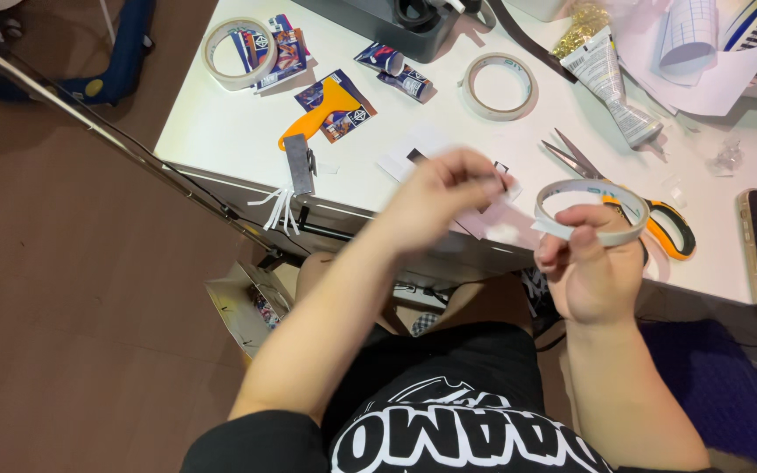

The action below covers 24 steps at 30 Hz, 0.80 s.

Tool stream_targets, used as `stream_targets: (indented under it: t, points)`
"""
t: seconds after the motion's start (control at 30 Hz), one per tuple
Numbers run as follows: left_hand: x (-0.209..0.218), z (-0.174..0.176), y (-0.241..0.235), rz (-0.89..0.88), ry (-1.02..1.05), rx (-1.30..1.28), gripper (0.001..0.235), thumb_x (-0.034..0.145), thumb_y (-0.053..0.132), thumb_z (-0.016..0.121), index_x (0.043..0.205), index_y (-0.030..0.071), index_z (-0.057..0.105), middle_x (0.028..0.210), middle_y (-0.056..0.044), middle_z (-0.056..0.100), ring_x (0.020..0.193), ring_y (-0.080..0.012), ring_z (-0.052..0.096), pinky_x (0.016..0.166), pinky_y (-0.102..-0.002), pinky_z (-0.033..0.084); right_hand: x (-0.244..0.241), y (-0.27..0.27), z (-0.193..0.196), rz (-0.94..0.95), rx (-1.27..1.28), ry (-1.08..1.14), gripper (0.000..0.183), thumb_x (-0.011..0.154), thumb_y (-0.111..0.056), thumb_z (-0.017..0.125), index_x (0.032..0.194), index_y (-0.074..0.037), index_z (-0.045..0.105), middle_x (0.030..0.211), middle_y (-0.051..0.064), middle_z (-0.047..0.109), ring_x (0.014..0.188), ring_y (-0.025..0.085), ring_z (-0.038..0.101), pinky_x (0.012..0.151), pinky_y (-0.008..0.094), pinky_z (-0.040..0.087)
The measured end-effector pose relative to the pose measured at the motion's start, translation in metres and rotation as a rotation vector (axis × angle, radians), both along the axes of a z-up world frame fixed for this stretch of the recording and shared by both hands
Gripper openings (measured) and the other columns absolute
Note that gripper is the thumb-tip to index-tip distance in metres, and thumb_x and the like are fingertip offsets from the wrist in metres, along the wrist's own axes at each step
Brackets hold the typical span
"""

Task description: The person cuts a dark strip with scissors, places it on a white card, and secures it with clear tape. They then apply glue from a tube to a white card and continue cutting another dark strip.

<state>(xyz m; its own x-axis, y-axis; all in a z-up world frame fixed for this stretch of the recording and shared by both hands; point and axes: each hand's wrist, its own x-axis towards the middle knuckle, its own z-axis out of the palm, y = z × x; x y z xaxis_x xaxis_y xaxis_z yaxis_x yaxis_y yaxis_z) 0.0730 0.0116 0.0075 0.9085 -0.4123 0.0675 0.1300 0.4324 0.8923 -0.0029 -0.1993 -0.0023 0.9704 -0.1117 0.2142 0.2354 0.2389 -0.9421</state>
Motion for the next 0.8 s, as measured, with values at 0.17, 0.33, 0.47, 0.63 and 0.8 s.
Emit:
stream_targets:
  t: [0.17, 0.33, 0.47, 0.63, 0.8]
  points:
    - [-0.067, -0.023, -0.019, -0.044, 0.157, -0.226, 0.022, 0.096, 0.01, 0.072, 0.113, -0.002, 0.062, 0.11, -0.019, 0.073, 0.096, -0.0195, 0.072, 0.083, -0.033, 0.063, -0.003, 0.0, -0.023, -0.039, -0.209, -0.176, 0.024, 0.094, -0.007, 0.069, 0.111, 0.01, 0.063, 0.07, 0.022, 0.065, 0.061, 0.021, 0.066, 0.058, 0.032, 0.059]
    - [-0.094, -0.026, -0.014, -0.028, 0.329, -0.399, 0.019, 0.097, 0.006, 0.072, 0.11, -0.002, 0.06, 0.108, -0.02, 0.075, 0.092, -0.0218, 0.076, 0.079, -0.031, 0.065, -0.007, -0.008, -0.031, -0.066, -0.459, -0.264, 0.022, 0.092, 0.003, 0.072, 0.111, 0.014, 0.067, 0.078, 0.023, 0.07, 0.068, 0.021, 0.069, 0.066, 0.034, 0.059]
    - [-0.095, -0.042, -0.011, 0.02, 0.418, -0.343, 0.022, 0.097, 0.005, 0.07, 0.115, -0.002, 0.06, 0.111, -0.022, 0.074, 0.091, -0.0274, 0.077, 0.078, -0.034, 0.066, -0.019, -0.001, -0.021, -0.144, -0.537, -0.245, 0.023, 0.086, 0.007, 0.083, 0.104, 0.012, 0.069, 0.087, 0.022, 0.073, 0.078, 0.019, 0.07, 0.074, 0.033, 0.058]
    - [-0.093, -0.042, -0.002, 0.081, 0.447, -0.183, 0.032, 0.096, 0.003, 0.068, 0.126, -0.006, 0.065, 0.11, -0.022, 0.075, 0.088, -0.0273, 0.077, 0.076, -0.034, 0.066, -0.027, -0.009, -0.007, -0.138, -0.564, -0.206, 0.023, 0.087, 0.01, 0.083, 0.104, 0.012, 0.068, 0.089, 0.022, 0.072, 0.083, 0.017, 0.067, 0.081, 0.033, 0.058]
    - [-0.094, -0.041, -0.003, -0.118, 0.488, -0.052, 0.048, 0.094, -0.001, 0.047, 0.141, -0.004, 0.057, 0.115, -0.028, 0.071, 0.098, -0.0321, 0.074, 0.086, -0.042, 0.062, -0.034, 0.007, 0.008, 0.06, -0.471, -0.169, 0.021, 0.081, 0.011, 0.08, 0.094, 0.006, 0.066, 0.095, 0.023, 0.075, 0.092, 0.018, 0.071, 0.085, 0.038, 0.06]
